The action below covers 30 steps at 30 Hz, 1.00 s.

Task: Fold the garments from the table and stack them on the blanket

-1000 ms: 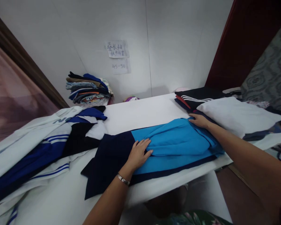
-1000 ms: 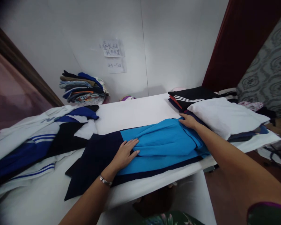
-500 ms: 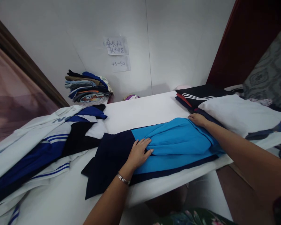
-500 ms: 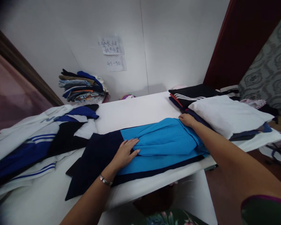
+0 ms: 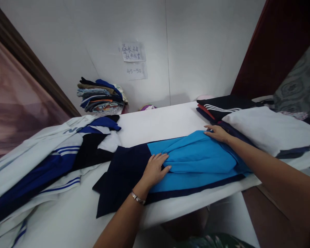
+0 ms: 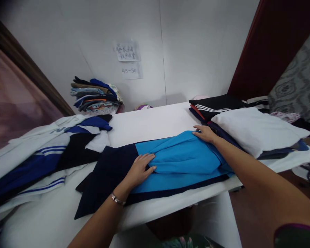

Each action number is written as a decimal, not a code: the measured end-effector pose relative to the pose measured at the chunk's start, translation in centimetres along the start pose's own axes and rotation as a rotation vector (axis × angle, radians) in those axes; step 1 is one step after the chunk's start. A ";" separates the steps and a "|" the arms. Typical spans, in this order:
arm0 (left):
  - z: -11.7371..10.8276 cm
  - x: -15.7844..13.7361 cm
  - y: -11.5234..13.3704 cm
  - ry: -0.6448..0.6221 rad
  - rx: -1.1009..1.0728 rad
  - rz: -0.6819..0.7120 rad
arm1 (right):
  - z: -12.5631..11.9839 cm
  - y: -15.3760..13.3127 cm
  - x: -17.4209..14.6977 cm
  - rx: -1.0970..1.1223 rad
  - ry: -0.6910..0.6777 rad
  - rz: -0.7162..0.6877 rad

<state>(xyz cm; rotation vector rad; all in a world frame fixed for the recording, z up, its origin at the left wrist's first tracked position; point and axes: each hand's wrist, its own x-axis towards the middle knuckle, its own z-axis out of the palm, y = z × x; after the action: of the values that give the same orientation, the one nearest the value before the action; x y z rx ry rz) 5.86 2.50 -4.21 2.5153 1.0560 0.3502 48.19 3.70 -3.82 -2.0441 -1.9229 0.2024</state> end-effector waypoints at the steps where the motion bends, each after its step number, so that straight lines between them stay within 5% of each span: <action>1: 0.0 0.0 0.0 -0.002 0.001 0.002 | 0.0 0.0 -0.1 0.007 0.018 0.002; 7: 0.2 0.1 -0.3 0.002 0.005 0.010 | -0.1 -0.2 -0.8 0.054 0.147 0.003; 12: 0.2 0.1 -0.4 0.009 -0.009 0.023 | 0.3 -0.7 0.3 -0.180 -0.116 0.093; 15: 0.2 0.1 -0.4 0.005 -0.013 0.019 | 0.8 -1.0 1.2 -0.260 -0.162 0.135; 25: 0.0 0.0 -0.1 -0.002 -0.025 0.007 | 0.0 -0.9 0.5 -0.164 -0.057 0.149; 30: 0.1 -0.1 -0.2 0.005 -0.040 0.010 | 0.1 -0.8 -0.6 -0.144 0.034 0.037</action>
<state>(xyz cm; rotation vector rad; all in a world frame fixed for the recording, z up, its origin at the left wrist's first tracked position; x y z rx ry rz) 5.70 2.57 -4.38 2.4868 1.0284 0.3766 47.40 3.13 -3.70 -2.1607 -1.9314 0.0387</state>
